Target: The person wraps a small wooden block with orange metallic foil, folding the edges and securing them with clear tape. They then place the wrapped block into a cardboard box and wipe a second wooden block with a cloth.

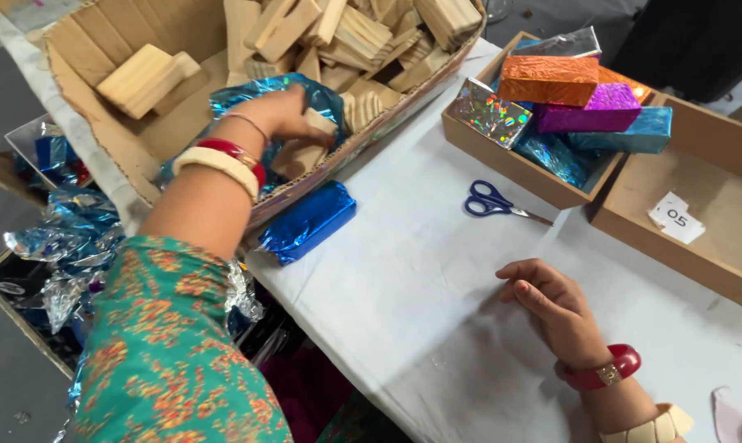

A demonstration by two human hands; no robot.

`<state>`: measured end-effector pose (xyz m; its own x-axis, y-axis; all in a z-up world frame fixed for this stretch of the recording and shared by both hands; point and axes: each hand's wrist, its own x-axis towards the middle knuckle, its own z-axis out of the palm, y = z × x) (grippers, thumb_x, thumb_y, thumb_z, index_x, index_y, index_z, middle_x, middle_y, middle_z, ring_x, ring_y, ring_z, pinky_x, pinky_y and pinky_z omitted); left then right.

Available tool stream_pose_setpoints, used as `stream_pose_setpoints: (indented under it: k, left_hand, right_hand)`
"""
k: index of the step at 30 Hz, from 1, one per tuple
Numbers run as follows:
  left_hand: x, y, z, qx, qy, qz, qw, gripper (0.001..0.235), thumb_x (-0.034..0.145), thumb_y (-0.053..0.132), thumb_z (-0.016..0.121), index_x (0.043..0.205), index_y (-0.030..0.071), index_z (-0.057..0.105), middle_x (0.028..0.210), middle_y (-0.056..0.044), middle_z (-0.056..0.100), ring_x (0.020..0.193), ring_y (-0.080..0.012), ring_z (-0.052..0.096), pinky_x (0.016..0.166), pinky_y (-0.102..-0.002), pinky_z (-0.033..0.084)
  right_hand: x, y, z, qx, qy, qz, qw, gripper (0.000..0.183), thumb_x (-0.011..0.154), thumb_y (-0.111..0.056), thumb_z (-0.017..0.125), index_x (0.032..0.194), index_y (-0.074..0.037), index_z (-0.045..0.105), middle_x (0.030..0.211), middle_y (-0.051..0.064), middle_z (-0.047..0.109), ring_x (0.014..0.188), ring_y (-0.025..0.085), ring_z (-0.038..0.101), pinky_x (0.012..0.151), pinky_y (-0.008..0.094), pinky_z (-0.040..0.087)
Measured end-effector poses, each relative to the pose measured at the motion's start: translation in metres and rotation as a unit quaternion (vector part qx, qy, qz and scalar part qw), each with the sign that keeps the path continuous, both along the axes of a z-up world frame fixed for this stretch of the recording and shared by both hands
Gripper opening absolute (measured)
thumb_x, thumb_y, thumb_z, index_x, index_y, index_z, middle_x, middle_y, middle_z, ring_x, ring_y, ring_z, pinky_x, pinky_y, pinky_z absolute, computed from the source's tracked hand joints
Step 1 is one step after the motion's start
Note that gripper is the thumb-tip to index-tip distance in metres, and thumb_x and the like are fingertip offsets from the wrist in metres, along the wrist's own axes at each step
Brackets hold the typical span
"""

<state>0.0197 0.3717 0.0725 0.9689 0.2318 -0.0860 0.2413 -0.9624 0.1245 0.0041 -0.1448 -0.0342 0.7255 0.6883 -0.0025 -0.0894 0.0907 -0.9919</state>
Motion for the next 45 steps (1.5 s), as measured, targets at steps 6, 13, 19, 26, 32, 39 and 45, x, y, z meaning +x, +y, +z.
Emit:
stream_pose_setpoints:
  k: [6, 13, 19, 26, 32, 39, 45]
  left_hand:
    - [-0.022, -0.016, 0.036, -0.020, -0.069, 0.039, 0.997, 0.072, 0.066, 0.055, 0.088, 0.109, 0.001, 0.069, 0.103, -0.022, 0.075, 0.093, -0.0350, 0.071, 0.083, -0.044, 0.057]
    - [-0.018, -0.006, 0.054, -0.266, -0.455, -0.080, 0.846, 0.052, 0.091, 0.029, 0.092, 0.121, 0.004, 0.057, 0.104, -0.003, 0.066, 0.094, -0.0135, 0.067, 0.078, -0.028, 0.060]
    - [-0.045, -0.125, 0.088, -0.553, -0.423, -0.151, 0.702, 0.055, 0.091, 0.018, 0.080, 0.139, 0.013, 0.053, 0.111, 0.002, 0.062, 0.099, -0.0085, 0.068, 0.082, -0.027, 0.063]
    - [-0.021, -0.315, -0.003, -0.614, -0.276, -0.185, 0.716, 0.047, 0.098, 0.015, 0.071, 0.143, 0.012, 0.058, 0.096, -0.002, 0.053, 0.083, -0.0091, 0.056, 0.068, -0.022, 0.054]
    - [0.004, -0.368, -0.092, -0.792, -0.139, -0.104, 0.585, 0.048, 0.095, 0.023, 0.071, 0.137, 0.005, 0.057, 0.112, -0.011, 0.062, 0.090, -0.0152, 0.067, 0.070, -0.027, 0.062]
    - [0.014, -0.329, -0.099, -0.482, -0.224, -0.317, 0.786, 0.087, 0.080, 0.019, 0.092, 0.148, 0.002, 0.040, 0.136, -0.019, 0.049, 0.125, -0.0311, 0.057, 0.104, -0.037, 0.052]
    - [0.015, -0.328, -0.087, -0.602, 0.001, -0.283, 0.747, 0.125, 0.068, 0.026, 0.096, 0.162, 0.010, 0.014, 0.141, -0.014, 0.058, 0.130, -0.0227, 0.060, 0.110, -0.037, 0.051]
  right_hand:
    - [0.005, -0.003, -0.007, -0.043, 0.013, 0.010, 0.999, 0.031, 0.101, -0.019, 0.062, 0.122, 0.003, 0.068, 0.097, 0.007, 0.067, 0.090, 0.011, 0.056, 0.076, 0.026, 0.042]
    - [0.002, 0.000, 0.006, -0.013, -0.062, 0.036, 0.997, 0.029, 0.100, -0.020, 0.061, 0.119, 0.001, 0.068, 0.100, 0.004, 0.068, 0.094, 0.011, 0.061, 0.086, 0.027, 0.048]
    - [0.004, -0.002, 0.002, 0.001, -0.047, 0.024, 0.999, 0.043, 0.099, -0.035, 0.062, 0.125, 0.000, 0.066, 0.101, 0.008, 0.068, 0.097, 0.015, 0.061, 0.087, 0.030, 0.046]
    - [-0.011, -0.013, 0.030, 0.160, -0.262, -0.329, 0.893, 0.075, 0.101, -0.063, 0.061, 0.150, -0.009, 0.046, 0.133, 0.006, 0.055, 0.119, 0.016, 0.053, 0.100, 0.029, 0.041]
    - [0.012, -0.037, 0.041, -0.165, -0.440, -0.301, 0.830, 0.055, 0.089, -0.031, 0.073, 0.135, -0.004, 0.057, 0.128, 0.014, 0.056, 0.106, 0.026, 0.057, 0.088, 0.034, 0.049]
    - [0.033, -0.041, 0.031, -0.216, -0.333, -0.221, 0.891, 0.053, 0.086, -0.026, 0.083, 0.130, -0.006, 0.062, 0.109, 0.009, 0.063, 0.096, 0.021, 0.061, 0.082, 0.034, 0.053]
    - [0.047, -0.062, 0.041, -0.168, -0.418, -0.142, 0.882, 0.055, 0.086, -0.017, 0.083, 0.136, -0.008, 0.062, 0.121, 0.012, 0.056, 0.107, 0.025, 0.060, 0.090, 0.036, 0.054]
